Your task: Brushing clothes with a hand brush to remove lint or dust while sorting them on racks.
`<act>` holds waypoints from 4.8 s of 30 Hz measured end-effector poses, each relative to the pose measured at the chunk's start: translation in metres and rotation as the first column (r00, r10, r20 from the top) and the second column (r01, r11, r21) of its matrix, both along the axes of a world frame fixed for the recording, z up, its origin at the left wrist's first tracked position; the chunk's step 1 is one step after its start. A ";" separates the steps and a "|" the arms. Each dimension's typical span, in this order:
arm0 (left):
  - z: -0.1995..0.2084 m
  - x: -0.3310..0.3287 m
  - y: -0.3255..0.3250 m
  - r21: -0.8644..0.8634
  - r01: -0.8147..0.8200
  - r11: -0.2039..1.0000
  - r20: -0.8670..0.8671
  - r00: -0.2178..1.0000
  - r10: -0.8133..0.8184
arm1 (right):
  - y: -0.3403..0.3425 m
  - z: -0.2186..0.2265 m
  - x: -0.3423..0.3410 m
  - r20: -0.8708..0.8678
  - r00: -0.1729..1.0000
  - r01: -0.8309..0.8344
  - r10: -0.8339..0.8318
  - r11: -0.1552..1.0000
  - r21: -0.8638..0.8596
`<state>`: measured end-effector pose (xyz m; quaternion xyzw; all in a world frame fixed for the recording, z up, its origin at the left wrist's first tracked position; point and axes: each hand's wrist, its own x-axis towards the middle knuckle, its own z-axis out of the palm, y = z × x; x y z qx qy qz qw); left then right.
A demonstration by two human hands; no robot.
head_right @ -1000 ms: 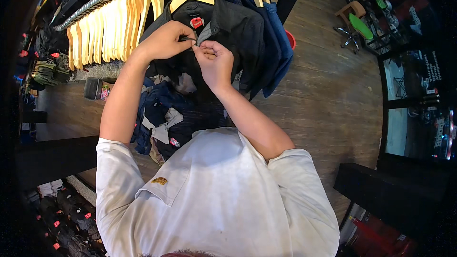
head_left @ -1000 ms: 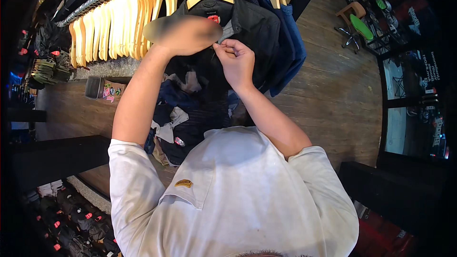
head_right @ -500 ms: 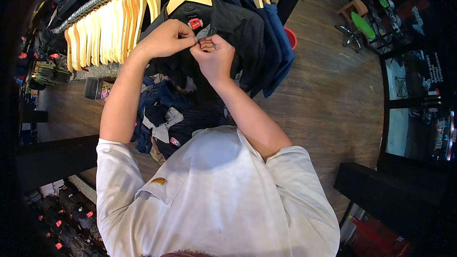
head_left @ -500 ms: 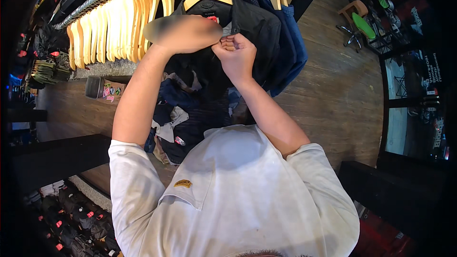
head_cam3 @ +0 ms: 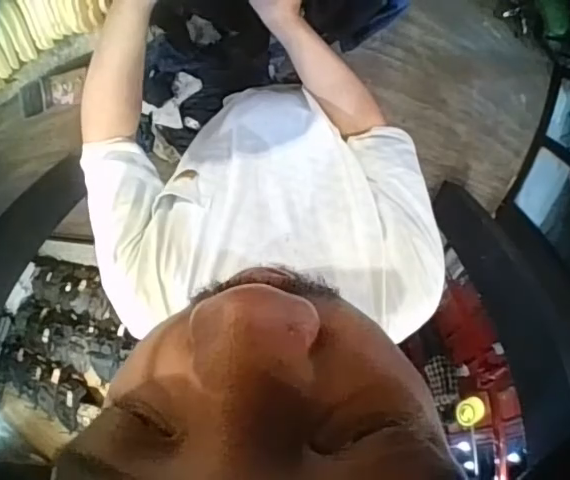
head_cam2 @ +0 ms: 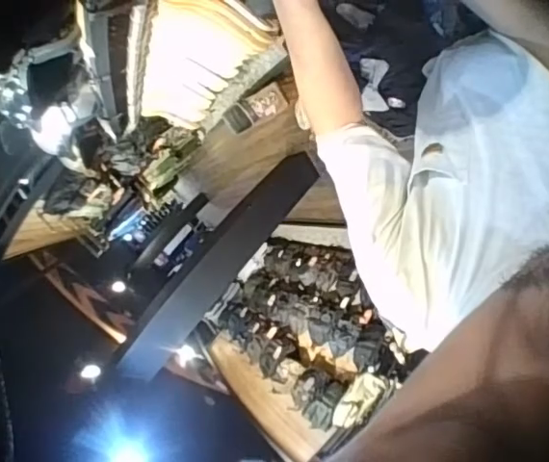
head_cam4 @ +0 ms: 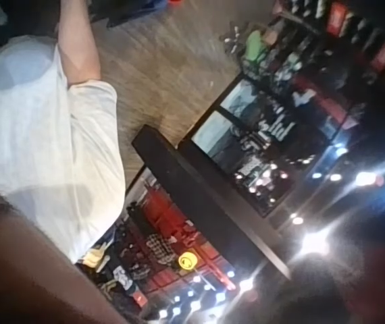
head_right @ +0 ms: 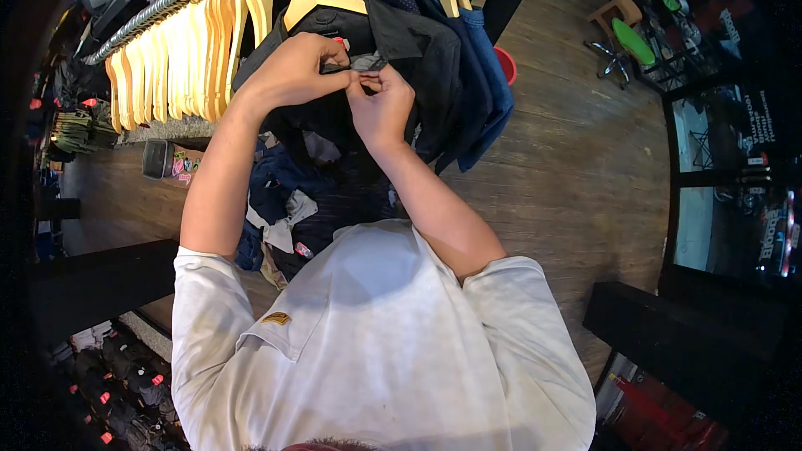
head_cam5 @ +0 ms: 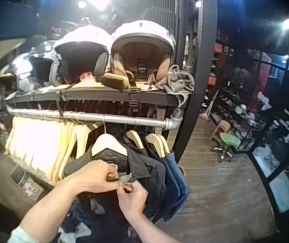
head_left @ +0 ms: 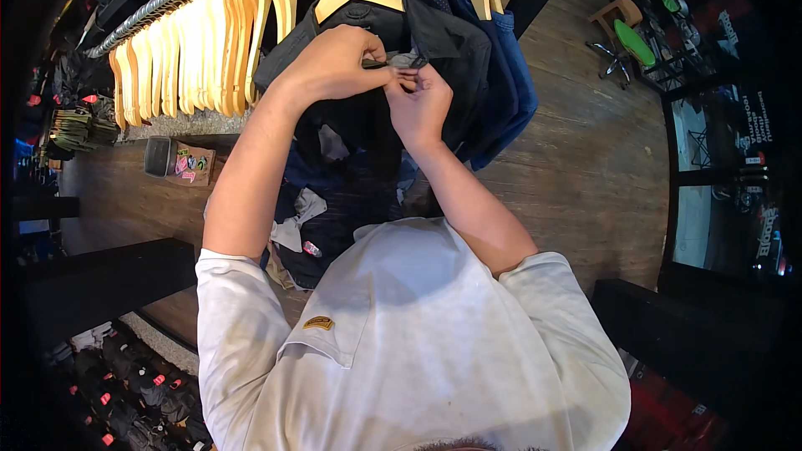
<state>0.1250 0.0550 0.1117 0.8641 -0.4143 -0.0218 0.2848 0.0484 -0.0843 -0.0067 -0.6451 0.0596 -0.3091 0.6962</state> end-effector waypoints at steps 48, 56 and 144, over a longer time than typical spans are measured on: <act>-0.024 -0.008 0.010 -0.406 -0.285 0.868 -0.558 0.830 0.011 | -0.003 0.048 0.003 -0.032 0.995 -0.097 0.092 0.946 -0.309; -0.028 0.002 0.020 -0.394 -0.250 0.884 -0.620 0.783 -0.055 | -0.013 0.049 0.004 -0.089 0.981 -0.190 0.173 0.952 -0.239; 0.023 0.028 0.031 -0.179 -0.158 0.971 -0.353 0.932 0.087 | -0.064 0.115 0.042 0.432 0.791 0.346 0.433 0.265 -0.900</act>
